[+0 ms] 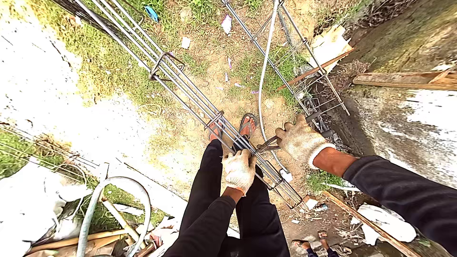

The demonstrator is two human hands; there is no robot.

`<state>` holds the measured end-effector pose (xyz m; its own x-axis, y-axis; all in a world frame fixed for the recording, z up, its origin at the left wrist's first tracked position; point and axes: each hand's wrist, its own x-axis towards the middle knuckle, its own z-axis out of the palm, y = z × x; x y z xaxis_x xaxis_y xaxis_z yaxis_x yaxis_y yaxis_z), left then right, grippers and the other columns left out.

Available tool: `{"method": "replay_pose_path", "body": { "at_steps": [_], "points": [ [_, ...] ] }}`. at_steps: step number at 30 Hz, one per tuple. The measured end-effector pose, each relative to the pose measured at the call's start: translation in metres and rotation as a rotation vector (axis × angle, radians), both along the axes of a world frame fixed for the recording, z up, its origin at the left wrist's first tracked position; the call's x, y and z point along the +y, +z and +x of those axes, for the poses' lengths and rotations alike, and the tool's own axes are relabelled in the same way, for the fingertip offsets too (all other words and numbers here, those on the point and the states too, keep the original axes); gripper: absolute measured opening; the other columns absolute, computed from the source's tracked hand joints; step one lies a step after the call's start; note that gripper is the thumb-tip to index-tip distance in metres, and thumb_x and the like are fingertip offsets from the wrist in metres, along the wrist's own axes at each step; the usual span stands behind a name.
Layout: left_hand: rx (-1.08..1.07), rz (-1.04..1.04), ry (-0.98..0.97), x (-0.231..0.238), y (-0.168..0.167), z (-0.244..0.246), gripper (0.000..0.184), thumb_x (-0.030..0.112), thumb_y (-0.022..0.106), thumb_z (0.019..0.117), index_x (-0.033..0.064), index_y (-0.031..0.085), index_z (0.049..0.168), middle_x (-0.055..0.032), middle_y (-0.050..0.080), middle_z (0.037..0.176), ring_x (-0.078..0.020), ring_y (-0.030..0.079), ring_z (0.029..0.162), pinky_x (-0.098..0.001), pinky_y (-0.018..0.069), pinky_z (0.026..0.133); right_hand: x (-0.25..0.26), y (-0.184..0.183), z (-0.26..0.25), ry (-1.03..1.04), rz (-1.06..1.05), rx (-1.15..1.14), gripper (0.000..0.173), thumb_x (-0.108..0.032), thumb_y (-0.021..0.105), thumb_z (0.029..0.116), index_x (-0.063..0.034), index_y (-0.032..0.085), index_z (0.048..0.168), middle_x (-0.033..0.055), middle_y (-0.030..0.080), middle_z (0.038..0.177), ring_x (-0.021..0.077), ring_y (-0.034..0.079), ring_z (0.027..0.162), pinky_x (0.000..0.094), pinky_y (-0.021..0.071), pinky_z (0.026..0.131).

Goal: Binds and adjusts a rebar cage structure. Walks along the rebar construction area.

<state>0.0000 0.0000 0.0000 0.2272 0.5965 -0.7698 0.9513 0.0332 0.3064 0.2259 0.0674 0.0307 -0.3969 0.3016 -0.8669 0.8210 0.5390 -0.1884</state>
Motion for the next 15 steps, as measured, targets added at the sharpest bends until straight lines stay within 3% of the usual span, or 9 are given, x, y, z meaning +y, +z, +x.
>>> {"method": "replay_pose_path", "body": {
  "at_steps": [3, 6, 7, 10, 15],
  "points": [
    [-0.079, -0.071, 0.028, 0.004, -0.002, -0.004, 0.031, 0.047, 0.059, 0.0993, 0.0189, 0.072, 0.103, -0.0015, 0.072, 0.102, -0.0228, 0.067, 0.102, -0.0512, 0.0507, 0.096, -0.008, -0.003, 0.004, -0.083, 0.017, 0.052, 0.027, -0.019, 0.084, 0.0735, -0.0210, 0.073, 0.098, 0.0060, 0.068, 0.110, 0.0375, 0.062, 0.103, 0.0771, 0.0333, 0.100],
    [-0.140, -0.125, 0.091, 0.004, -0.002, -0.005, 0.030, 0.043, 0.060, 0.1007, 0.0157, 0.071, 0.103, -0.0038, 0.070, 0.101, -0.0230, 0.068, 0.099, -0.0488, 0.0552, 0.090, -0.005, -0.004, 0.006, -0.064, -0.013, 0.049, 0.026, -0.019, 0.082, 0.0774, -0.0210, 0.073, 0.102, 0.0062, 0.068, 0.113, 0.0378, 0.062, 0.107, 0.0784, 0.0290, 0.105],
    [-0.142, -0.134, 0.103, 0.004, -0.002, -0.004, 0.029, 0.042, 0.060, 0.1006, 0.0158, 0.071, 0.103, -0.0035, 0.070, 0.101, -0.0225, 0.068, 0.099, -0.0477, 0.0555, 0.090, -0.003, -0.004, 0.006, -0.058, -0.026, 0.039, 0.023, -0.019, 0.080, 0.0792, -0.0206, 0.073, 0.101, 0.0072, 0.068, 0.112, 0.0375, 0.063, 0.106, 0.0766, 0.0318, 0.104],
    [-0.116, -0.188, 0.136, 0.007, -0.001, -0.004, 0.026, 0.040, 0.061, 0.1006, 0.0167, 0.070, 0.103, -0.0030, 0.070, 0.102, -0.0221, 0.067, 0.099, -0.0478, 0.0560, 0.088, 0.002, 0.007, -0.006, -0.060, -0.127, -0.054, 0.017, -0.018, 0.074, 0.0861, -0.0164, 0.071, 0.103, 0.0128, 0.066, 0.114, 0.0384, 0.063, 0.105, 0.0600, 0.0496, 0.086],
    [-0.067, -0.189, 0.041, 0.010, 0.002, -0.002, 0.028, 0.045, 0.059, 0.1000, 0.0213, 0.071, 0.109, -0.0014, 0.071, 0.107, -0.0235, 0.068, 0.100, -0.0509, 0.0563, 0.085, -0.015, 0.042, -0.025, -0.278, -0.176, -0.168, 0.019, -0.018, 0.072, 0.0880, -0.0079, 0.072, 0.104, 0.0218, 0.065, 0.111, 0.0443, 0.064, 0.102, 0.0617, 0.0527, 0.083]
  ]
}}
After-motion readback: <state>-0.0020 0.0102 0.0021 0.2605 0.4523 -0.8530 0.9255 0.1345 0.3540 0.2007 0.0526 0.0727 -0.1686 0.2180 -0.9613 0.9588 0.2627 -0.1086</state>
